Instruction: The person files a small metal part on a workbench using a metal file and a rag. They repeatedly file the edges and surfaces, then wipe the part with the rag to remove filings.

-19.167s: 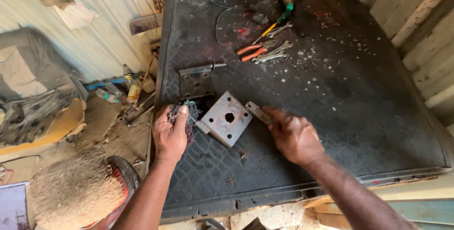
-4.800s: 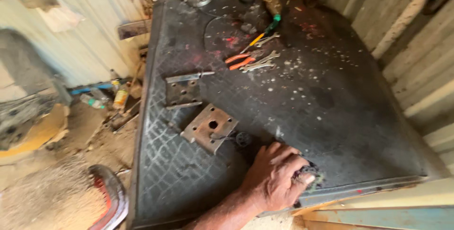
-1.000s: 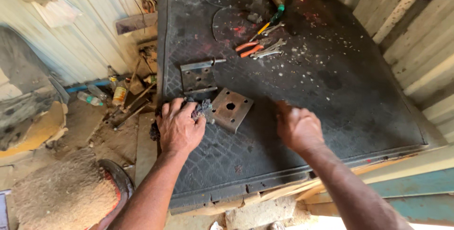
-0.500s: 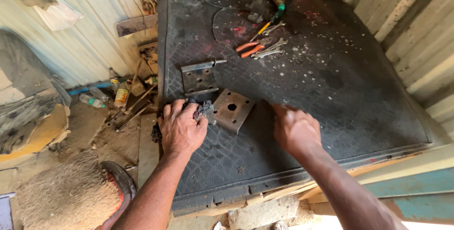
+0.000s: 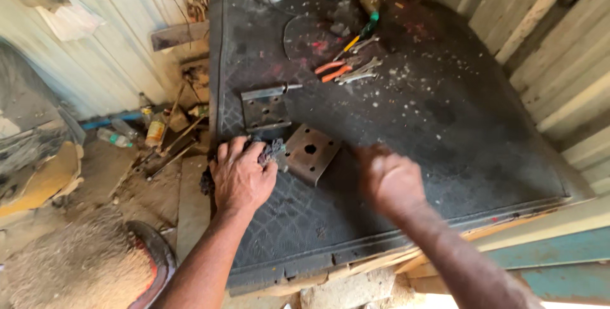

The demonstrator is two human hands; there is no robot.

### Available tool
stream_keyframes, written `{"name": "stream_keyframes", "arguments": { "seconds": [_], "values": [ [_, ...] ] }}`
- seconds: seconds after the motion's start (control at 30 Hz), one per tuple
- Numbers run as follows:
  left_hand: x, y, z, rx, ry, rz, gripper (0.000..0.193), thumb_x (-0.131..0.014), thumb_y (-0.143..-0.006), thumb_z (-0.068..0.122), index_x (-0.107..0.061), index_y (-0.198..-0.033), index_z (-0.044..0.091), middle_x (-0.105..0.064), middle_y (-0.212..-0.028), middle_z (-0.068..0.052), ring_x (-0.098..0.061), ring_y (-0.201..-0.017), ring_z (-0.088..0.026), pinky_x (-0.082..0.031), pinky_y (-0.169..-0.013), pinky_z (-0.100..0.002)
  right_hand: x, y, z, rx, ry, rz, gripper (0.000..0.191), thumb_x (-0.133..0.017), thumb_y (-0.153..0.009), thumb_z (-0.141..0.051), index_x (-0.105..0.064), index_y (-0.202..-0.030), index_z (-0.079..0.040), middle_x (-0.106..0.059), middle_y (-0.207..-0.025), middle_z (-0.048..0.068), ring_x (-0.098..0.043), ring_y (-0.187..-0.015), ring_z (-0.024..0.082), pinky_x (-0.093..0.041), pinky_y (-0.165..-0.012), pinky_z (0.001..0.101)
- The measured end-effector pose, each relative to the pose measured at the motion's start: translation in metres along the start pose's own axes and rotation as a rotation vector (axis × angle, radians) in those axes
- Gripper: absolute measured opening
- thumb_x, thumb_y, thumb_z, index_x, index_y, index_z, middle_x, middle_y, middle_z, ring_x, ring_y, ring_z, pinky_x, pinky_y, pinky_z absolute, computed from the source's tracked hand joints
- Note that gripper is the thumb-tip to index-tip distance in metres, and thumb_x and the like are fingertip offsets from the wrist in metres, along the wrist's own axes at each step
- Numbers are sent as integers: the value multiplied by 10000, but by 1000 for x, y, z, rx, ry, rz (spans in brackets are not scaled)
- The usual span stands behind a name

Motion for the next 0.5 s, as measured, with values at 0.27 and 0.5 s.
{"name": "stream_keyframes", "arguments": {
  "seconds": [0.27,0.5],
  "values": [
    [3,1,-2,1,54,41,355,-747,-780,338,-758,-1100,186,-622,-1266,-52,-519,-1209,-327,-421,-998,-532,23,54,-78,490,-90,122,633,-503,-814,-41,-599,-1419,-200,-712,-1265,90,-697,-1146,295,-565,-927,460],
    [2,-3,-6,74,72,51,366,-745,-803,346,-743,-1126,172,-623,-1217,-94,-526,-1167,-355,-425,-997,-513,32,-3,23,-168,-155,-5,404,-557,-960,-219,-610,-1354,-291,-686,-1266,130,-670,-1138,355,-537,-981,457]
  ]
}}
Point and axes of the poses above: each hand's wrist, its own y-axis away from the middle knuckle, its own x-axis out of the back of the hand, z = x × y, the point moved 6 cm from there along -y, towards the middle knuckle
